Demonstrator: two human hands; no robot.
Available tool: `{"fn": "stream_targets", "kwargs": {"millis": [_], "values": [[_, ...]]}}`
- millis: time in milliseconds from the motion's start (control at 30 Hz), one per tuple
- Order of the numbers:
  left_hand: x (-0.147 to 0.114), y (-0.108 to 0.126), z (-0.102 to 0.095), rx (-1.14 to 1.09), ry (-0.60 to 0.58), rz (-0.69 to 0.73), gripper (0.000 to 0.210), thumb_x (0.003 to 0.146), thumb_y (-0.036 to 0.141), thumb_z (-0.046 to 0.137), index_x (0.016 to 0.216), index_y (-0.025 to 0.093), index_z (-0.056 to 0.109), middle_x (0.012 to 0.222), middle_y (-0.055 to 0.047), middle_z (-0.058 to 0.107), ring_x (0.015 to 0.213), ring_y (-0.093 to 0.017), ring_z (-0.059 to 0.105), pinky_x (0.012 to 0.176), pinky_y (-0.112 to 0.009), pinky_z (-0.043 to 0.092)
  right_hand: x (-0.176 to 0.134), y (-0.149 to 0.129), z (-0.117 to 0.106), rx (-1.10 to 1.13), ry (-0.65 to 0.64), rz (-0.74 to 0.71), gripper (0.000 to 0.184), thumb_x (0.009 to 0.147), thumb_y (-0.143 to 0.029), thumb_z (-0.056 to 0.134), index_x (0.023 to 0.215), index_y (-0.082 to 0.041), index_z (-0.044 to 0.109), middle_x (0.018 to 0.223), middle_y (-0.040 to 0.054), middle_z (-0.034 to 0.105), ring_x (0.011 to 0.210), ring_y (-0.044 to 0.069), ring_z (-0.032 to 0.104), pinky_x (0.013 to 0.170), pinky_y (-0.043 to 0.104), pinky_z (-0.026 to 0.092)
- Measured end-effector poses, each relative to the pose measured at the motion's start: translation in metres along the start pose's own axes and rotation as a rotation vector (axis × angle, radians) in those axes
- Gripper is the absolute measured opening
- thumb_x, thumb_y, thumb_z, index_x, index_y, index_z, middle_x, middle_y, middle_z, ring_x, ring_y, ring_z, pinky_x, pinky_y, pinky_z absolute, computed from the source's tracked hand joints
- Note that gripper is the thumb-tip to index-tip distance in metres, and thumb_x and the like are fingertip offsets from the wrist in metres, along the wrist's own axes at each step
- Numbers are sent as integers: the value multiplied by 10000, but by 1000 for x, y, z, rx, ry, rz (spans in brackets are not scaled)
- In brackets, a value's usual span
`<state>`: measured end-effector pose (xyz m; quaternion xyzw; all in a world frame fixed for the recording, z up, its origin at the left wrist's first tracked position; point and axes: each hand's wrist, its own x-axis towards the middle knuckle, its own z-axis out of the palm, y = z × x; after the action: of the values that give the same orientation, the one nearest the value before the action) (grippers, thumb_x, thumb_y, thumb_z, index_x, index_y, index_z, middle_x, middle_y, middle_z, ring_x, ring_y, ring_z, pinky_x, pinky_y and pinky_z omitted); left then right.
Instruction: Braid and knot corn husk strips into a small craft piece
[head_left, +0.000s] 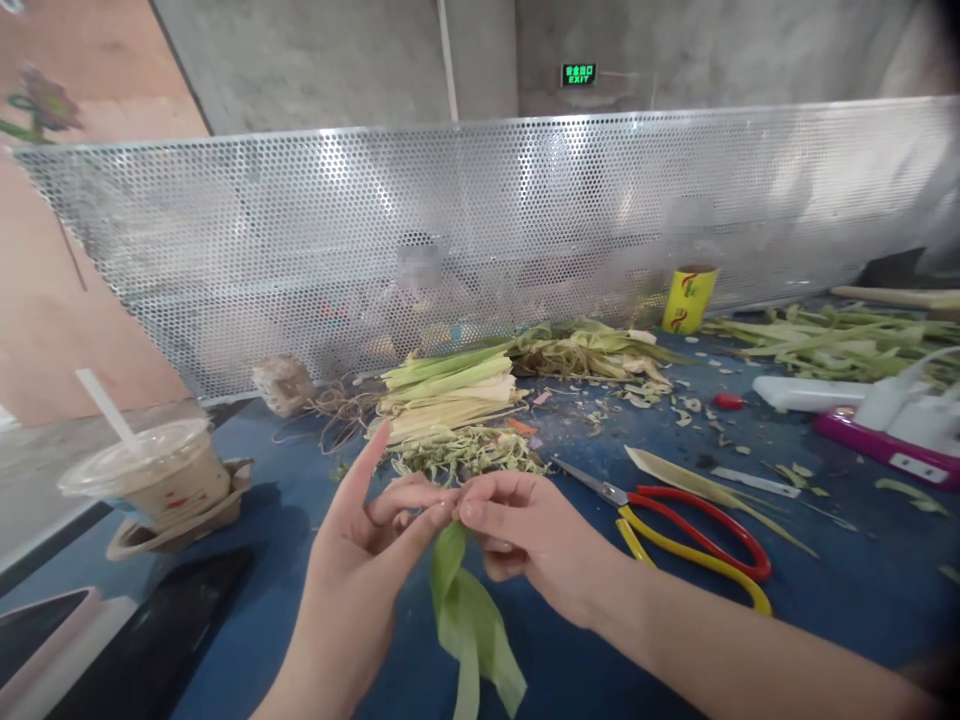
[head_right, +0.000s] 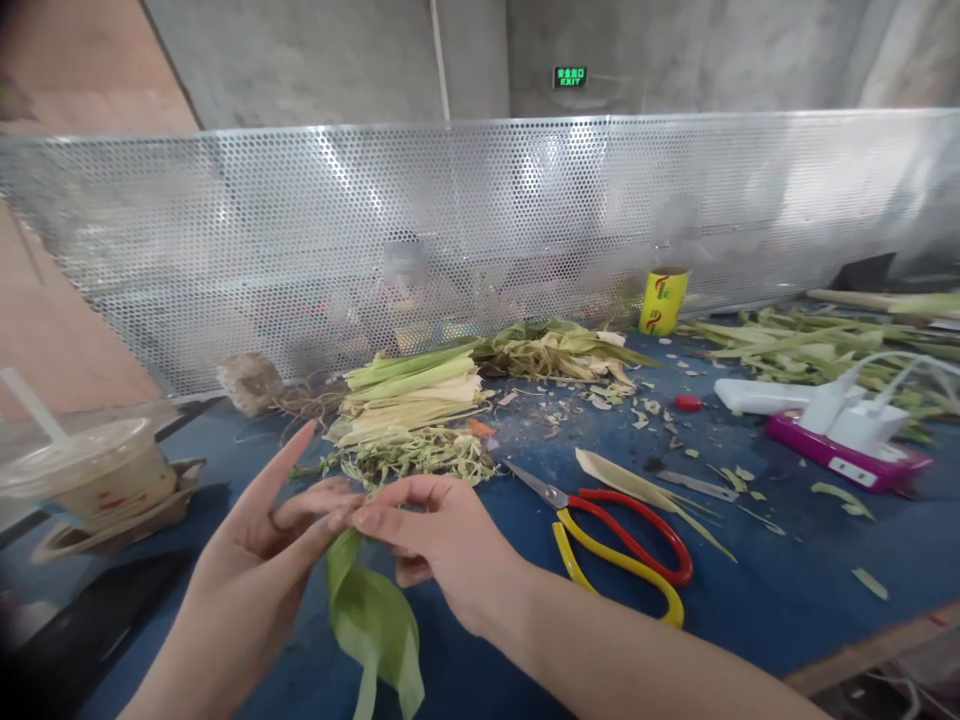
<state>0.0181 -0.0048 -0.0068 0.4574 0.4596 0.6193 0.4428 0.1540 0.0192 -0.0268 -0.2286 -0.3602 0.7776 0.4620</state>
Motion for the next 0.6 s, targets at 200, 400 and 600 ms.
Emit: {"fn": "stream_targets", "kwargs": {"millis": [200, 400, 600], "values": [[-4, 7, -8, 114, -97, 220, 868, 619, 163, 735, 1347, 300, 283, 547, 44, 666, 858, -164, 587, 927, -328, 405, -1, -13, -3, -44, -157, 72, 168, 614, -220, 749, 597, -154, 595, 379, -84, 422, 324, 20, 305, 304, 142, 148], [-7, 14, -9, 185, -108, 293, 843, 605, 157, 740, 1325, 291, 322, 530, 42, 646, 837, -186, 572, 957, -385, 370, -2, -20, -8, -147, -301, 45, 145, 590, -147, 749, 589, -148, 605, 498, -57, 534, 372, 10, 366, 322, 128, 216], [-6, 13, -6, 162, -67, 92, 685, 615, 256, 740, 1224, 274, 426, 524, 42, 637, 838, -182, 575, 877, -332, 431, -1, -22, -10, -218, -385, -163, 175, 577, -28, 720, 556, -155, 601, 640, -44, 621, 568, 43, 568, 507, 158, 417]]}}
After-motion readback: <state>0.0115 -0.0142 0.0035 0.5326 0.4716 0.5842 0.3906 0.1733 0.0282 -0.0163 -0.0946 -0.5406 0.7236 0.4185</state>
